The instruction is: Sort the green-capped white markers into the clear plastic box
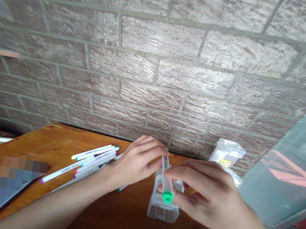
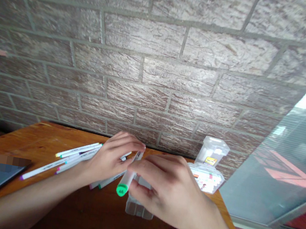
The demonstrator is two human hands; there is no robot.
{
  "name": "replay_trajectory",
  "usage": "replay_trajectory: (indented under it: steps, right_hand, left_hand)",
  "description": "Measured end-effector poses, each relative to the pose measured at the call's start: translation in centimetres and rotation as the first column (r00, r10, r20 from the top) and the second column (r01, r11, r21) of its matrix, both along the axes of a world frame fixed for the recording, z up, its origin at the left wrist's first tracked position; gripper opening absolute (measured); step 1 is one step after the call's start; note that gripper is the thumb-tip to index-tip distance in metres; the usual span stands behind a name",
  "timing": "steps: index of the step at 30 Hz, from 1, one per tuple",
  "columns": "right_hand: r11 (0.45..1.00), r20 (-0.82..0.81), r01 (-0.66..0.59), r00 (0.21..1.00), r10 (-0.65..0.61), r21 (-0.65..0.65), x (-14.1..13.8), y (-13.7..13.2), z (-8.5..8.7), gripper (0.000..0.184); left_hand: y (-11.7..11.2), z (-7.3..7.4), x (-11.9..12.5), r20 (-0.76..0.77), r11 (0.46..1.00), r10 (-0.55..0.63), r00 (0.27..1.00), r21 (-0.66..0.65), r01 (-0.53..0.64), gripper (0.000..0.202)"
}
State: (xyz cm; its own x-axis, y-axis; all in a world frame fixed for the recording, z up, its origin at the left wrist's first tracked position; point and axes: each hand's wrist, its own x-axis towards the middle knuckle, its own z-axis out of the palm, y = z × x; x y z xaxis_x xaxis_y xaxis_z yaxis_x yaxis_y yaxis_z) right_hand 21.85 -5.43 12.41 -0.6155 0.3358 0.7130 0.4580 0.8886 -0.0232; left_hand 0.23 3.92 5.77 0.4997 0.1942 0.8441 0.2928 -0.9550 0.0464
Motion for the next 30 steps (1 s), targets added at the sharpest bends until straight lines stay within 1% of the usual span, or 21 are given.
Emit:
replay_trajectory:
  steps: [8, 19, 30]
  right_hand:
    - [1.0, 0.015, 0.012, 1.0, -0.013, 0.011, -0.04, -0.1, 0.12, 0.008]
    - [1.0, 0.023, 0.026, 0.999, -0.026, 0.011, 0.06, -0.13, 0.0, 0.01]
    - [1.0, 0.025, 0.022, 0.999, -0.022, 0.003, 0.04, -0.15, 0.08, 0.007]
  left_hand:
    - [-0.02, 0.0, -0.01, 0.039, 0.999, 0.031, 0.999, 0.029, -0.032, 0.02]
    - [0.0, 0.02, 0.08, 0.032, 0.999, 0.033, 0.999, 0.022, -0.034, 0.021]
    - [-0.05, 0.13, 0.07, 0.024, 0.999, 0.032, 0.999, 0.023, -0.033, 0.021]
